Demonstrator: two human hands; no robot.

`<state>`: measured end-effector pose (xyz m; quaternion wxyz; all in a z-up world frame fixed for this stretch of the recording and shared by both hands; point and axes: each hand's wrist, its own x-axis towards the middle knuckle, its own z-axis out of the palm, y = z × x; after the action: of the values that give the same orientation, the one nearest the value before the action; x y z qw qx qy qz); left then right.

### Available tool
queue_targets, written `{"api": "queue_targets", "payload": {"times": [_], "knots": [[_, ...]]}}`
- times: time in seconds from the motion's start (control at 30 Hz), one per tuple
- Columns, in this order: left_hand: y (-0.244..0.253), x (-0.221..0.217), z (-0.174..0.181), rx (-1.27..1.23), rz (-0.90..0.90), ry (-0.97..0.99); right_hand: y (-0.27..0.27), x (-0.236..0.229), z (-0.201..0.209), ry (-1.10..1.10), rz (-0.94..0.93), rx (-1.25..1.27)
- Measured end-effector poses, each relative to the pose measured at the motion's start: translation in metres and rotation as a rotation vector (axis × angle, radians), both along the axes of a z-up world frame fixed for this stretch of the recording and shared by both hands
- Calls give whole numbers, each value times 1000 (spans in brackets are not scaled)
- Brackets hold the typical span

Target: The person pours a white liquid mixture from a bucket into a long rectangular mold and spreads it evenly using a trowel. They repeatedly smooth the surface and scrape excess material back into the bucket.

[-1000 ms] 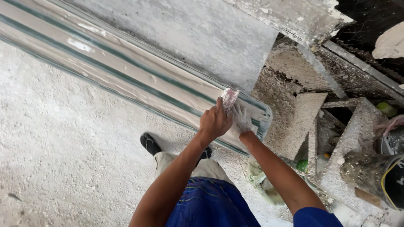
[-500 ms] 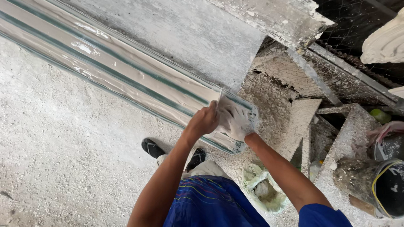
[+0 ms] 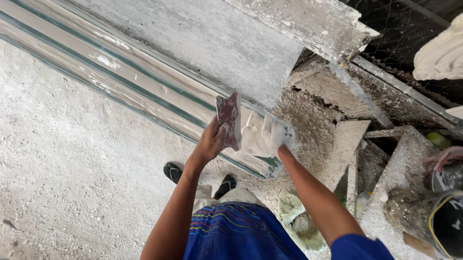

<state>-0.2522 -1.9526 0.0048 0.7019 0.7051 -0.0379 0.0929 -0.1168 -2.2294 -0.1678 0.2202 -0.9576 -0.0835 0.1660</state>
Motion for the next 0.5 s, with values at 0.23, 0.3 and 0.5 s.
{"api": "queue_targets", "payload": {"times": [0.23,0.3,0.5], "knots": [[-16,-10,13,44,5,-35,22,11,64,586,-336,1329],[-26,-6,15,65,-77,22,39,6,94,150,-79,752],[-74,-2,25,262,39,-290,88,0,150,-207,-335,474]]}}
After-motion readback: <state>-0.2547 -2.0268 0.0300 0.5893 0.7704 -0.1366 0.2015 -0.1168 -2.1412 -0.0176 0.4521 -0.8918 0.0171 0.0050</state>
